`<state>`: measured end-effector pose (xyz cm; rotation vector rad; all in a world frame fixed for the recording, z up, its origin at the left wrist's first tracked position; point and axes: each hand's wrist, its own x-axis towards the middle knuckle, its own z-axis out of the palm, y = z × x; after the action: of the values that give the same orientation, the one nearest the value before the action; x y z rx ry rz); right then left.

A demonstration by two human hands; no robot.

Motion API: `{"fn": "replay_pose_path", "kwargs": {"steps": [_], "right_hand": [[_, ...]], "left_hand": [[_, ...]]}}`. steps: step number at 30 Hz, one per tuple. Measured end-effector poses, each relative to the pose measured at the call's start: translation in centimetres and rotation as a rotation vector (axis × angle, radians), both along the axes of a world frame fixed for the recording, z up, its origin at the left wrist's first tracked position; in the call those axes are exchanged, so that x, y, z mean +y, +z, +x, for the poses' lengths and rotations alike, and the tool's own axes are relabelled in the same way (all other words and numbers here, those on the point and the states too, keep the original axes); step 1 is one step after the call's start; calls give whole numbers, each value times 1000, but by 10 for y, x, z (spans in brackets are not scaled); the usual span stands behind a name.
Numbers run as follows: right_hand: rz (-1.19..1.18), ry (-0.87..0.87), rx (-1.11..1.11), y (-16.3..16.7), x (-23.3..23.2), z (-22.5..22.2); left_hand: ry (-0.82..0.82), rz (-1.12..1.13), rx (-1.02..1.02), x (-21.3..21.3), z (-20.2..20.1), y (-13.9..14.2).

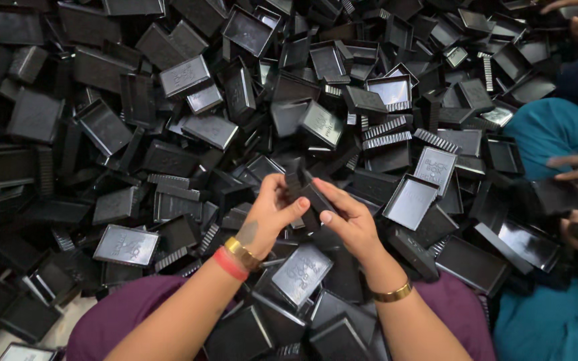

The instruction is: The person sits on the floor and repeatedly picks up black plastic box halves from a large pile. They align and press the two halves together to form complete boxes, then place the assembled units back into the pile. The process is continuous and repetitive throughout the clip.

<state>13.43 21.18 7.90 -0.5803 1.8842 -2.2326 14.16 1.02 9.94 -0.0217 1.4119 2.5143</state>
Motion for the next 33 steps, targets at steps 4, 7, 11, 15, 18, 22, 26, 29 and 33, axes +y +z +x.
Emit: {"fn": "replay_pose_path", "kwargs": {"steps": [4,7,11,15,18,22,26,29,33], "right_hand": [[31,-80,111,7,-9,12],[194,-133,252,16,-16,17],[72,-93,304,24,-20,23],[221,-465,521,20,-10,19],[-55,-594,256,13,9,8],[220,-507,217,2,26,-2],[40,-217,-413,5,43,-11],[-351,-284,-389,15,74,-22],[-605,-558,-392,-3,88,-36]], "left_hand": [[118,-122,181,-5,13,-3],[85,-180,172,1,16,-6],[66,-143,224,12,17,-4],[-68,-239,-76,23,35,3],[-115,-637,332,33,52,8],[-50,-1006,624,34,54,23],[-209,-825,172,13,48,56],[-797,-337,304,-1,44,75],[-73,-1005,963,5,-13,47]]}}
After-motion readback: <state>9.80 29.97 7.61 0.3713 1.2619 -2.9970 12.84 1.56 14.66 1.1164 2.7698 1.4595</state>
